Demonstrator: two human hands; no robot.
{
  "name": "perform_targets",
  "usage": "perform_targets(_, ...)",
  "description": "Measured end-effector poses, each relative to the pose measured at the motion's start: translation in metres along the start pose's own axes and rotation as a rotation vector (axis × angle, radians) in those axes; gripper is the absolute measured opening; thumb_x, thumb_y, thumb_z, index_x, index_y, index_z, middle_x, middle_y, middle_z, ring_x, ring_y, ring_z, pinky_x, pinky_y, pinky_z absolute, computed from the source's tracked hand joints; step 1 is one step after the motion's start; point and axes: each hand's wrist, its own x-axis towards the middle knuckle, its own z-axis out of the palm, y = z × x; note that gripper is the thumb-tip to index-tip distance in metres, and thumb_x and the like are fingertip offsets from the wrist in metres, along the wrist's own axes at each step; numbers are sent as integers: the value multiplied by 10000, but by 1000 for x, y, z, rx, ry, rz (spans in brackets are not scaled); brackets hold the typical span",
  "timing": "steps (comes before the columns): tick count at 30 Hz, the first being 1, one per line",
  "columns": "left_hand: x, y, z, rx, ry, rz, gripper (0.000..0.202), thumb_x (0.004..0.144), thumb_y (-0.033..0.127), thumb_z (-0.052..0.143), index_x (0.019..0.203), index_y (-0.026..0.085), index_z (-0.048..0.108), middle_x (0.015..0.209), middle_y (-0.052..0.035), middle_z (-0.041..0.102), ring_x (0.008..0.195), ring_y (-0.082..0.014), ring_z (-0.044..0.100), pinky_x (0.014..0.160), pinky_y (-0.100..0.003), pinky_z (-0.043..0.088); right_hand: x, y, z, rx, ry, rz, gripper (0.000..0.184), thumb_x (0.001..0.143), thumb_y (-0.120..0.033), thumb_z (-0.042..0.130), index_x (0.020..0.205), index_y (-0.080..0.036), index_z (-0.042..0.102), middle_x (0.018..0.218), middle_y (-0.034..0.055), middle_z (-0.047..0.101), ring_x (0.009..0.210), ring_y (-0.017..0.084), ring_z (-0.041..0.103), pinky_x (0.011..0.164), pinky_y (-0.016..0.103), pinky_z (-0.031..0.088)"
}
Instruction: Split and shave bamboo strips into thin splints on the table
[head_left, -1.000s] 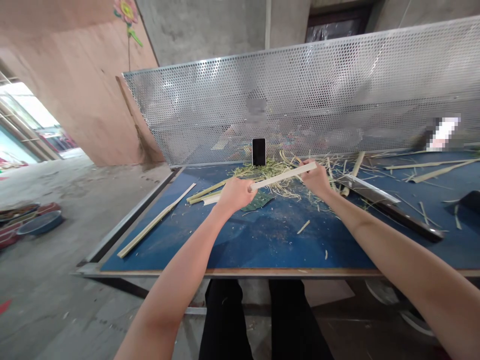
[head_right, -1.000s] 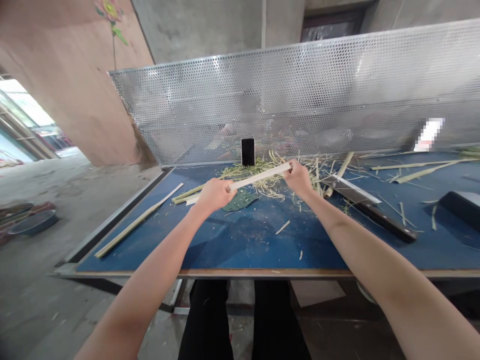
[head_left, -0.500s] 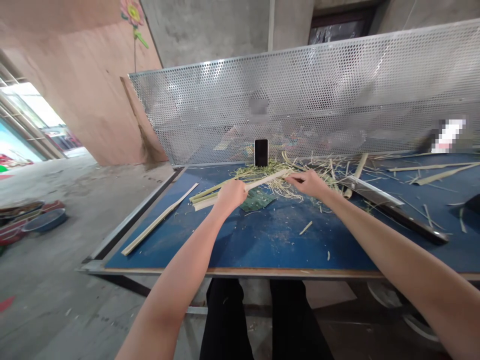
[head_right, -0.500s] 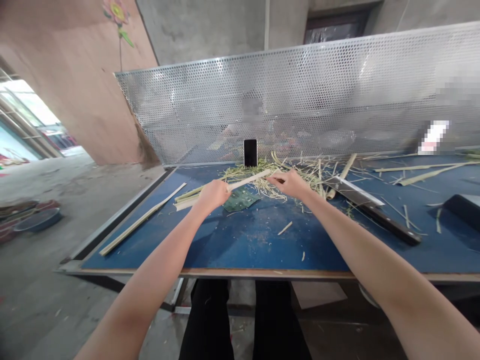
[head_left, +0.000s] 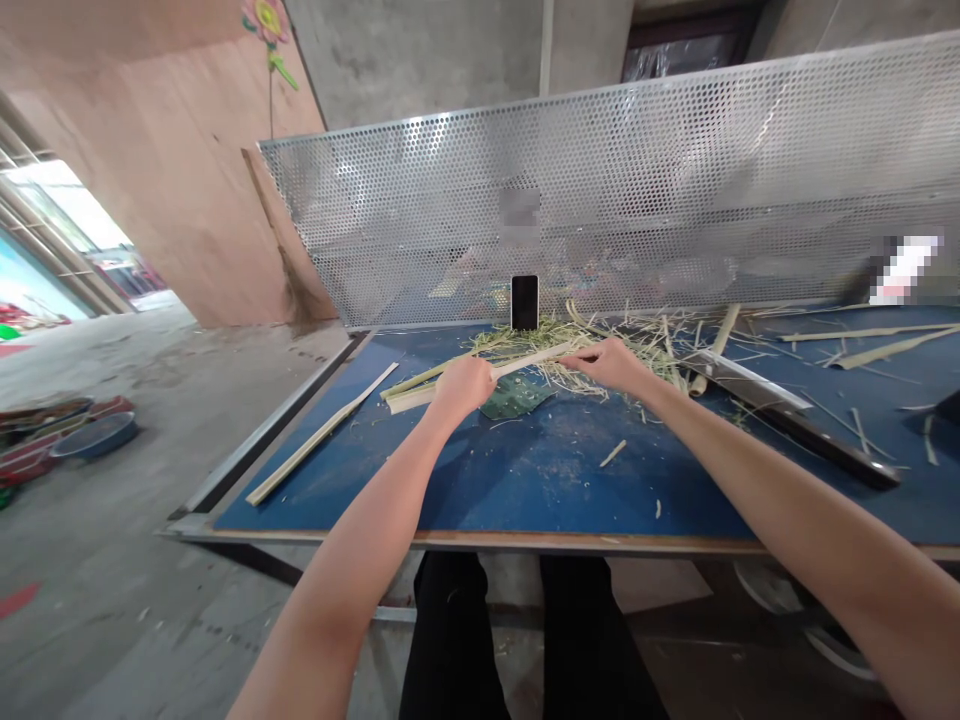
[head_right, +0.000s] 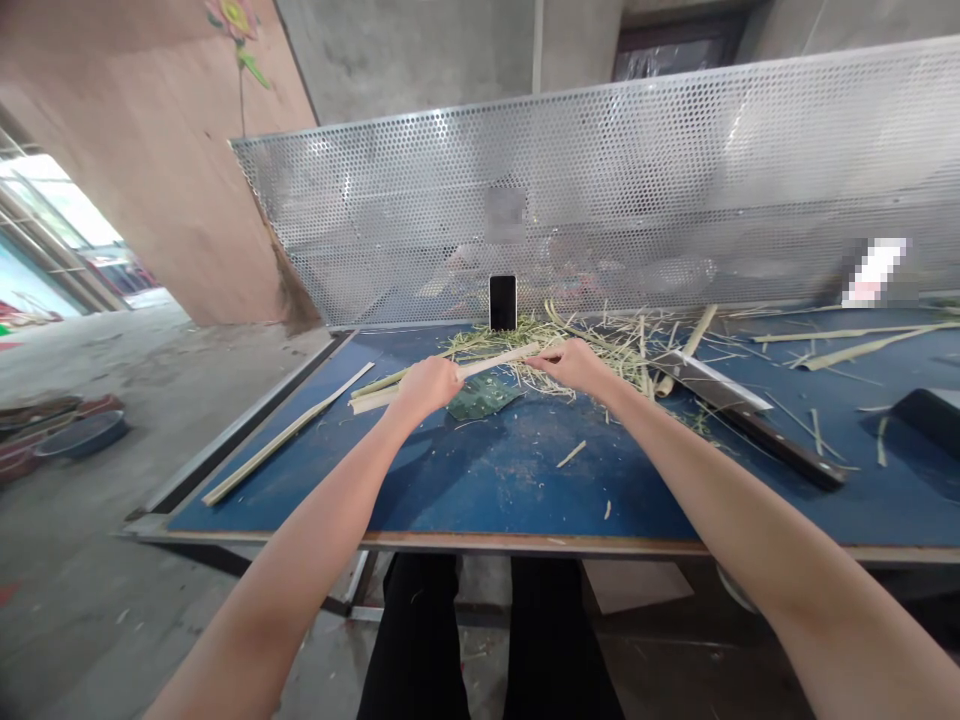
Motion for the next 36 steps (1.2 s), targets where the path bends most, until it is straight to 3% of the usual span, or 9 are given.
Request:
perform_targets(7,0,0,-1,-24,-25,-10,241,966,284,622,918,159,821,905,-181,780,948,-333,786,824,-361,586,2,3,-5,4,-109,83,603,904,-777,684,1127,-265,913,746,86,798,453,115,342,454,315,275)
perform_targets(12,3,0,1,-40,-33,-9,209,959,262,630,882,167,799,883,-165,767,909,-317,779,788,-342,568,4,3,-8,5,-93,80,497,921,-694,714,1097,-277,919,931,111,847,473,112,405,460,315,295)
perform_targets(18,5,0,3,-72,-34,2,192,939,245,634,839,163,775,815,-146,741,802,-286,752,700,-320,525,4,3,-10,1,-95,59,479,919,-671,714,1080,-270,921,769,97,818,456,126,390,466,332,298)
perform_targets(25,11,1,5,-77,-57,8,198,934,258,645,838,160,787,838,-150,753,805,-269,747,732,-314,520,5,2,-12,-23,-100,14,432,933,-643,705,1043,-287,923,922,107,854,524,156,520,479,337,334)
perform_targets(31,10,0,4,-86,-73,-3,199,941,262,648,862,164,802,870,-152,768,832,-273,757,756,-317,532,6,9,-14,-49,-92,62,423,946,-618,717,1093,-276,917,804,89,826,474,122,391,481,322,301)
perform_targets(36,7,-4,4,-74,-87,-14,201,940,242,636,854,154,795,867,-159,766,807,-273,753,726,-319,521,8,24,-18,-101,-86,176,546,942,-692,703,1180,-242,900,641,75,743,448,116,302,473,320,261)
